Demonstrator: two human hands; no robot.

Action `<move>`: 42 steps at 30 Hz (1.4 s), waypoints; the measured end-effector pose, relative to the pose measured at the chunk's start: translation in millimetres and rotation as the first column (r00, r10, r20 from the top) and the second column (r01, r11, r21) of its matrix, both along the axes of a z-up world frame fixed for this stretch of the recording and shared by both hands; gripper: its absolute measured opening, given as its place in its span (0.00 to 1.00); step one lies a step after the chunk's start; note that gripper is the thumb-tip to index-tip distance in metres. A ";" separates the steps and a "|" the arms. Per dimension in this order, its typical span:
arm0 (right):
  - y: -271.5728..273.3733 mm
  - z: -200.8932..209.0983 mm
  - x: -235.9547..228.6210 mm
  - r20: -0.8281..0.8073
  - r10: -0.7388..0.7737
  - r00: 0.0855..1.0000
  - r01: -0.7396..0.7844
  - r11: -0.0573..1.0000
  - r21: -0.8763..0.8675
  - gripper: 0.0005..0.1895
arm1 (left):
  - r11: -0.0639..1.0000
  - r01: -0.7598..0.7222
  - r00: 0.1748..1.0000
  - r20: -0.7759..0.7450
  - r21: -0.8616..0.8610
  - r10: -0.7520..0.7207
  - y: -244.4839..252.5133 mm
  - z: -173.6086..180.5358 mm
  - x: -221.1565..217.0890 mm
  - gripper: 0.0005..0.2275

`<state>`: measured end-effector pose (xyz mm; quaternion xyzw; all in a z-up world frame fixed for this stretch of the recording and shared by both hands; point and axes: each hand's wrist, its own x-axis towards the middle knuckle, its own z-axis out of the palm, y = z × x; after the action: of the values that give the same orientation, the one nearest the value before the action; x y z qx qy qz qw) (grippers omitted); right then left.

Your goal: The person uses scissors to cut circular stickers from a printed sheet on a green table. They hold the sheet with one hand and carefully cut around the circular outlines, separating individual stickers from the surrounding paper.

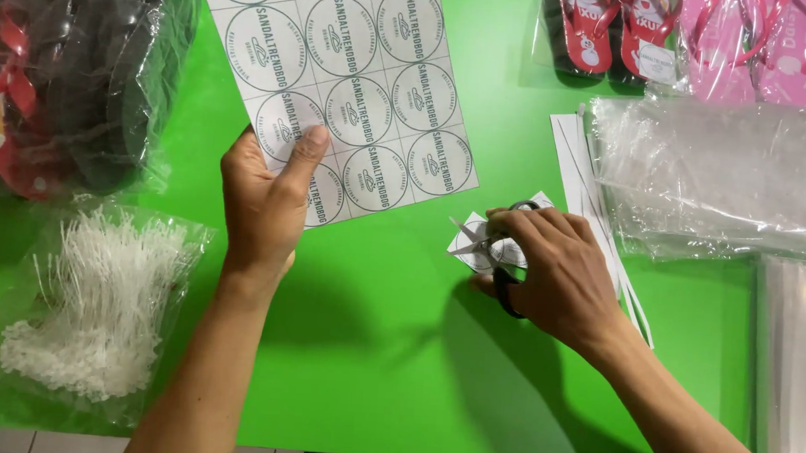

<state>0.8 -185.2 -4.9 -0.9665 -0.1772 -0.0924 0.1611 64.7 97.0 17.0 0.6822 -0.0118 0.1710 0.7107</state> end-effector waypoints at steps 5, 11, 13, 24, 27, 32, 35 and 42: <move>-9.2 -1.3 16.2 -0.080 0.009 0.997 -0.015 0.997 -0.074 0.28 | 0.999 0.019 1.000 0.008 0.038 -0.019 -3.4 2.2 -1.4 0.05; -15.4 -15.8 27.7 -0.108 -0.010 0.994 0.012 1.000 0.012 0.26 | 0.996 0.031 0.999 0.007 0.079 -0.031 -4.2 -1.1 0.6 0.05; -16.3 -21.9 30.7 -0.082 -0.014 0.997 0.017 0.999 0.040 0.26 | 0.995 0.031 0.999 0.009 0.096 -0.032 -3.2 -0.8 0.3 0.05; -48.3 16.0 48.4 -0.144 -0.028 0.989 0.027 1.000 -0.005 0.17 | 0.984 0.021 0.998 0.056 0.177 -0.032 -2.8 2.7 -0.1 0.06; -46.8 15.5 47.4 -0.088 0.011 0.996 -0.013 1.000 -0.018 0.21 | 0.985 0.014 0.999 0.049 0.171 -0.022 -3.4 6.9 -2.3 0.06; -49.2 15.4 25.3 -0.100 0.075 0.992 -0.085 0.992 -0.095 0.24 | 0.987 0.008 0.998 0.061 0.160 -0.018 -3.0 6.5 -1.4 0.07; -54.4 3.3 19.6 -0.018 0.131 0.991 -0.132 0.982 -0.138 0.27 | 0.988 0.012 0.998 0.063 0.157 -0.022 -3.1 5.9 -1.0 0.07; -54.0 -17.0 16.3 0.143 0.016 0.990 -0.054 0.964 0.261 0.25 | 0.993 0.033 0.996 0.082 0.110 -0.042 -12.3 17.1 -11.5 0.07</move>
<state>17.0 -239.3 -21.9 -0.9242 -0.1912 -0.1797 0.2775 53.2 84.6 34.1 0.7118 -0.0641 0.1855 0.6745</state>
